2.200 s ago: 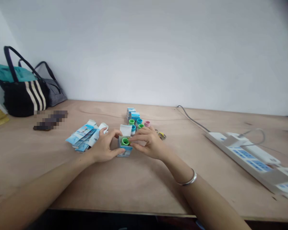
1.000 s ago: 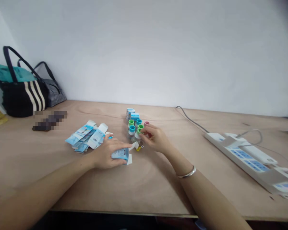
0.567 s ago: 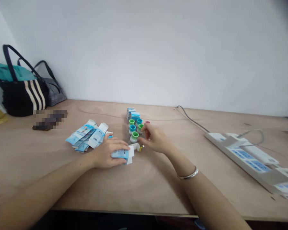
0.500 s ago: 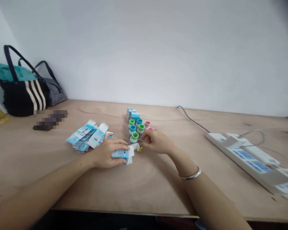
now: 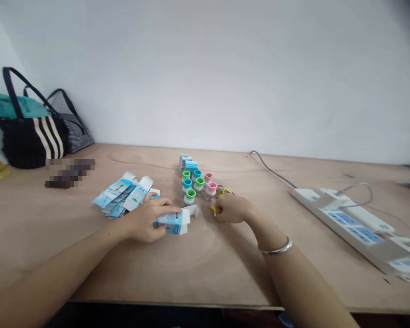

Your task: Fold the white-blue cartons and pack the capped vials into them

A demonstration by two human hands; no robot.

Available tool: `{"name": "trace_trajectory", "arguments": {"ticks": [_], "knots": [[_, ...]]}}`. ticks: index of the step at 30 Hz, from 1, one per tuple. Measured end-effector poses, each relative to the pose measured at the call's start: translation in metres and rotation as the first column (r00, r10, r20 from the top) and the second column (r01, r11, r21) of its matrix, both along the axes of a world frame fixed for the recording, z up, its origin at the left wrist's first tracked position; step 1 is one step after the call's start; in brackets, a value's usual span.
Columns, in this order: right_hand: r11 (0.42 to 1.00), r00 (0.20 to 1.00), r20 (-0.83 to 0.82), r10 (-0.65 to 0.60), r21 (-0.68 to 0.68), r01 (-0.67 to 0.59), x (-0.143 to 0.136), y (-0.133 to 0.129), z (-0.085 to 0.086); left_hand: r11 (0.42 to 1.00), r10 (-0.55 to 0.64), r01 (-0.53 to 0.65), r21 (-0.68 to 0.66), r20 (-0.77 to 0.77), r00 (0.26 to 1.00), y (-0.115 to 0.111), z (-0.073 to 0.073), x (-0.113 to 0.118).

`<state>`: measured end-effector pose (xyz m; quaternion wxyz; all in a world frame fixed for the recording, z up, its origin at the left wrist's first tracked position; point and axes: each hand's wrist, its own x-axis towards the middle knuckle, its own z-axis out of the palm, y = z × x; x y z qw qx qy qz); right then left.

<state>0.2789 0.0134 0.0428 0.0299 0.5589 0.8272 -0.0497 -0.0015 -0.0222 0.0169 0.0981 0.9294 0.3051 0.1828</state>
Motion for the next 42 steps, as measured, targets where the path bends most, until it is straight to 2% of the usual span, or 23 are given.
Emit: {"name": "trace_trajectory", "arguments": {"ticks": [4, 7, 9, 11, 12, 15, 17, 20, 22, 24, 28, 31, 35, 38, 40, 42], "knots": [[0.984, 0.99, -0.008, -0.143, 0.109, 0.143, 0.01, 0.006, -0.003, 0.999, -0.01, 0.008, 0.047, 0.042, 0.999, 0.001, -0.004, 0.002], [0.948, 0.969, -0.028, -0.245, 0.2, 0.246, 0.013, 0.008, 0.0, 0.986, -0.019, 0.01, 0.166, 0.053, 0.998, 0.003, -0.01, 0.005], [0.927, 0.959, -0.097, -0.266, 0.247, 0.282, 0.009, 0.005, 0.004, 0.967, -0.023, 0.014, 0.256, 0.029, 0.999, 0.004, -0.016, 0.007], [0.913, 0.953, -0.238, -0.187, 0.316, 0.258, 0.0, 0.001, 0.007, 0.95, -0.045, 0.045, 0.31, -0.005, 0.999, 0.005, -0.02, 0.01], [0.908, 0.942, -0.321, -0.098, 0.36, 0.217, -0.006, -0.002, 0.007, 0.946, -0.071, 0.072, 0.315, -0.013, 0.997, 0.005, -0.021, 0.01], [0.866, 0.826, -0.49, 0.277, 0.501, 0.007, -0.025, -0.01, 0.005, 0.956, -0.16, 0.144, 0.257, 0.043, 0.986, 0.003, -0.019, 0.011], [0.814, 0.737, -0.478, 0.478, 0.557, -0.167, -0.036, -0.014, 0.001, 0.975, -0.151, 0.121, 0.189, 0.157, 0.976, 0.001, -0.014, 0.009], [0.749, 0.684, -0.384, 0.621, 0.549, -0.371, -0.047, -0.021, -0.006, 0.998, 0.005, -0.026, 0.062, 0.317, 0.949, 0.001, -0.009, 0.003], [0.734, 0.688, -0.33, 0.646, 0.517, -0.441, -0.051, -0.025, -0.009, 0.992, 0.128, -0.122, -0.039, 0.353, 0.927, 0.003, -0.008, 0.0], [0.731, 0.704, -0.287, 0.65, 0.49, -0.475, -0.055, -0.03, -0.012, 0.976, 0.197, -0.151, -0.154, 0.351, 0.916, 0.006, -0.01, -0.001], [0.76, 0.765, -0.23, 0.602, 0.459, -0.46, -0.06, -0.036, -0.013, 0.931, 0.212, -0.079, -0.356, 0.352, 0.912, 0.008, -0.014, 0.002], [0.796, 0.809, -0.215, 0.547, 0.432, -0.423, -0.061, -0.037, -0.013, 0.915, 0.223, -0.064, -0.398, 0.365, 0.904, 0.007, -0.014, 0.003], [0.798, 0.817, -0.202, 0.54, 0.433, -0.42, -0.06, -0.036, -0.014, 0.929, 0.219, -0.093, -0.357, 0.329, 0.919, 0.008, -0.014, -0.003], [0.767, 0.809, -0.182, 0.559, 0.483, -0.422, -0.06, -0.036, -0.017, 0.955, 0.242, -0.166, -0.245, 0.321, 0.916, 0.009, -0.013, -0.011], [0.728, 0.808, -0.147, 0.57, 0.547, -0.414, -0.062, -0.037, -0.019, 0.98, 0.187, -0.157, -0.12, 0.306, 0.933, 0.008, -0.01, -0.014], [0.686, 0.82, -0.089, 0.565, 0.602, -0.408, -0.065, -0.039, -0.022, 0.997, 0.067, -0.074, 0.021, 0.24, 0.968, 0.006, -0.008, -0.016]]}}
